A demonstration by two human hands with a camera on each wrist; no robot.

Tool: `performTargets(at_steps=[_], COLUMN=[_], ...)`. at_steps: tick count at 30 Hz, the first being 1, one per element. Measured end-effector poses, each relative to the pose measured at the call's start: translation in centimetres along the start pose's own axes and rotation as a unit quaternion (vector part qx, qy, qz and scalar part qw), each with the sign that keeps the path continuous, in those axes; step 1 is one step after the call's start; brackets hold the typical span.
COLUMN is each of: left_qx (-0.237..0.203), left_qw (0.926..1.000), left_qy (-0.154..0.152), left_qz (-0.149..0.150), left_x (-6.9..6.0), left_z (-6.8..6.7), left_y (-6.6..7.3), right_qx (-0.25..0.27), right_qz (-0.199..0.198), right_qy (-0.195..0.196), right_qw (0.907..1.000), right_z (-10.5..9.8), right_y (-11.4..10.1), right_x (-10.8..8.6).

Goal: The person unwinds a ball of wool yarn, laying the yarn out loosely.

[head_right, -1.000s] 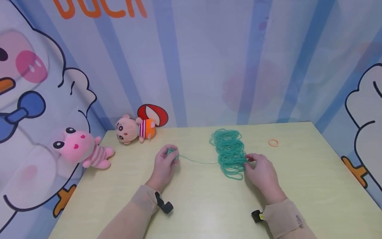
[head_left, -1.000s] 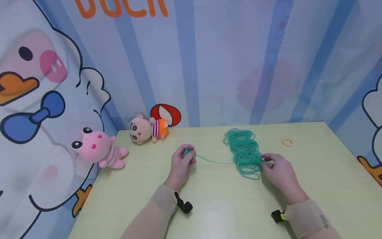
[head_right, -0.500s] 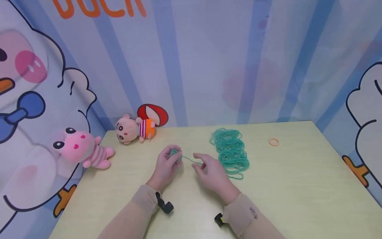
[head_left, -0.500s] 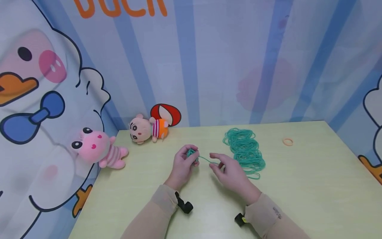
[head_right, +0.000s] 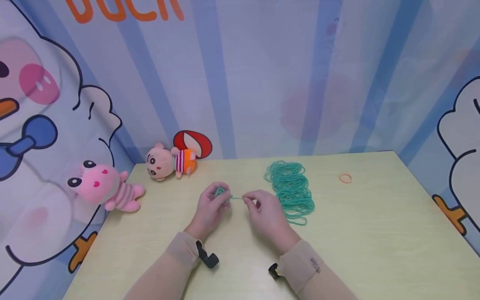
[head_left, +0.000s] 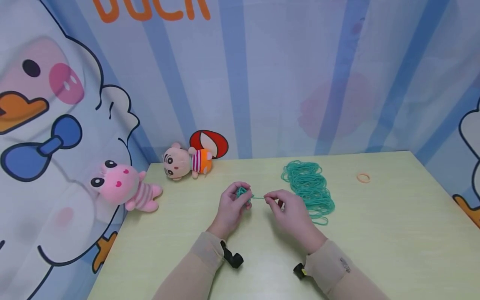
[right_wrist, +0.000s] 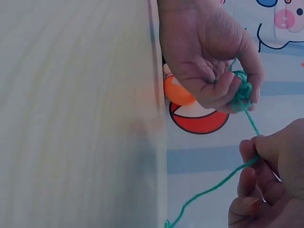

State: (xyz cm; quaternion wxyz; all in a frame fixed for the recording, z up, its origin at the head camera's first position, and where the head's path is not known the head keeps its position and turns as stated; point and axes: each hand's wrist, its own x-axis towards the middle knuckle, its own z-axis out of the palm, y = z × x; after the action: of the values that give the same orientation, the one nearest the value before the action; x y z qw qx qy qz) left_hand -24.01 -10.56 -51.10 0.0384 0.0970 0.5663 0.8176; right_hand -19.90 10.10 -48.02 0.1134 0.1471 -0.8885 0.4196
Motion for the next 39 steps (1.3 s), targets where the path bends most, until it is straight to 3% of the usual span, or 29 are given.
performTargets(at_steps=[12,18,26,32,39], left_qx=[-0.015,-0.022,-0.025,-0.024,-0.002], left_qw=[0.9998,0.9995,0.9996,0.9993,0.9992], left_qy=[0.012,0.021,0.003,0.008,0.029], left_qz=[0.003,0.003,0.014,0.026,0.027], left_x=[0.0,-0.1,-0.2,-0.1,0.1], left_z=[-0.2,-0.1,0.0,0.0,0.0], left_y=[-0.2,0.1,0.2,0.1,0.0], right_qx=[-0.009,-0.022,-0.053,-0.084,-0.121], right_qz=[0.030,0.057,0.095,0.144,0.191], right_qy=[0.060,0.084,0.098,0.078,-0.017], right_qw=[0.9977,0.9946,0.9892,0.9828,0.9741], right_z=[-5.7,-7.6,-9.5,-10.5,-10.8], right_y=[3.9,5.7,7.7,8.5,9.1], right_x=[-1.7,-2.6,-3.2,-3.3,-3.2])
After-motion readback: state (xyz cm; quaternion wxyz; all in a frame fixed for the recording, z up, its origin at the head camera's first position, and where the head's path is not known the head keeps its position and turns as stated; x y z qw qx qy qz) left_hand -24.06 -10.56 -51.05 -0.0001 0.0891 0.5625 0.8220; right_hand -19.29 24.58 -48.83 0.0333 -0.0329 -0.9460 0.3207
